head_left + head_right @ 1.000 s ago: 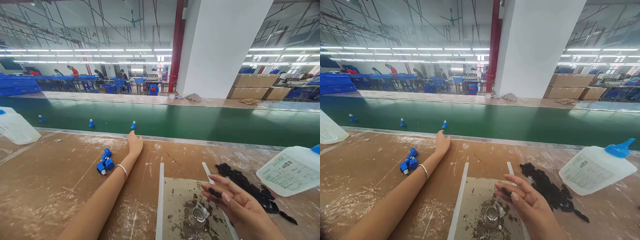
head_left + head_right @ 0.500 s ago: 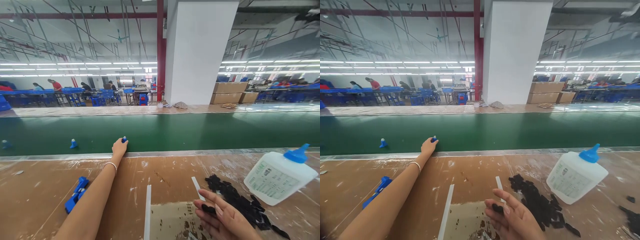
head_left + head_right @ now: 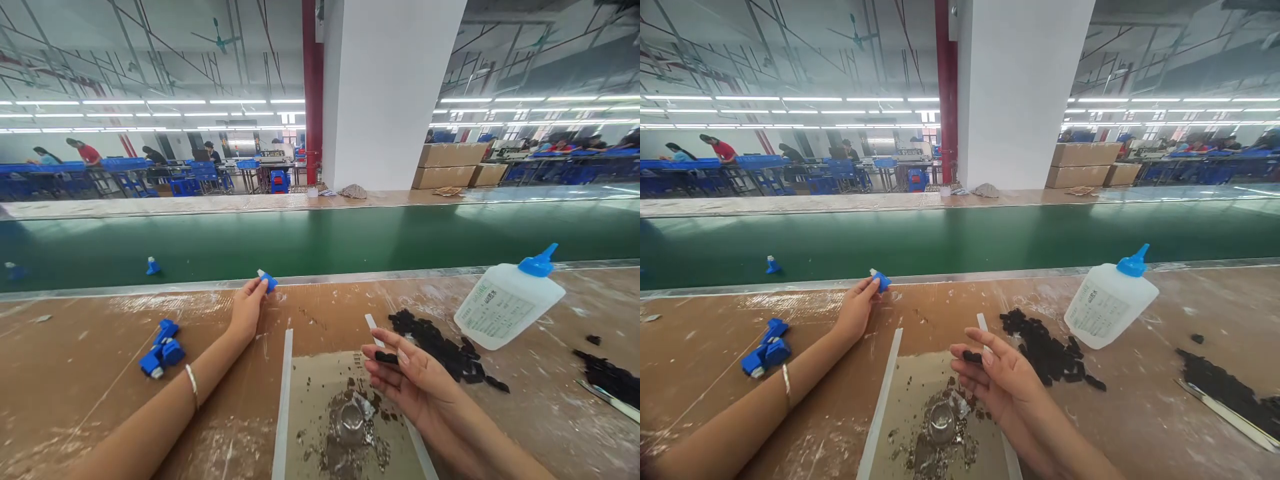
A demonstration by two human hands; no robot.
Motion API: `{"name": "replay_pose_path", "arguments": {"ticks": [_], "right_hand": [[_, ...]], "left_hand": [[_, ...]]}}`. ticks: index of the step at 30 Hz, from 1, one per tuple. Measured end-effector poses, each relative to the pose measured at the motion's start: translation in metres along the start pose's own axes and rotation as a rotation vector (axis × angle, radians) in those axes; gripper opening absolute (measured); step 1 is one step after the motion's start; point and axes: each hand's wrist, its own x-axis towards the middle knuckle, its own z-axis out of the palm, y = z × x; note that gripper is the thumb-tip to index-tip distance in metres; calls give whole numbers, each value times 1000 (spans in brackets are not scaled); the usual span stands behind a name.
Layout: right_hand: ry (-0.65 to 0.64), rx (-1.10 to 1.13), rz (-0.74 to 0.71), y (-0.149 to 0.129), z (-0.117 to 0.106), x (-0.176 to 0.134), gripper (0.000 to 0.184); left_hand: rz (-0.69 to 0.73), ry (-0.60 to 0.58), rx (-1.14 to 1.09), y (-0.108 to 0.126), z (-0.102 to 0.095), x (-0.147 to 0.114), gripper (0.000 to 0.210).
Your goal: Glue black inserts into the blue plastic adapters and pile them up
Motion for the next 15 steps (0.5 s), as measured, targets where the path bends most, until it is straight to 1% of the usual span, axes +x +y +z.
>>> {"name": "replay_pose_path", "arguments": {"ticks": [2,4,5,7,9,11,13,15], "right_hand": [[-43,-26,-26,2,0,-1,40],[-78,-57,-46,5,-2,-1,39],[-87,-83,-53,7,-3,-1,39],[-113,-167,-88,11,-7,0,39],[-146,-298,-127,16,-10,-1,40],[-144,-452,-143,21,-10,-5,40],[-79,-590,-154,27,-7,-14,40],[-17,-672,-203,33,-2,-26,40]], "left_hand": [[-54,-128,-83,8,-1,-52,44],[-126,-250,-155,19,-7,-100,45],[-219,-343,-244,25,-11,-120,42],[-386,-451,-382,33,-17,-152,40],[-506,-523,-478,37,-20,-172,38],[-565,-588,-527,38,-19,-184,39],[-605,-654,-556,38,-16,-191,40],[-646,-721,-577,37,-13,-196,41]]}}
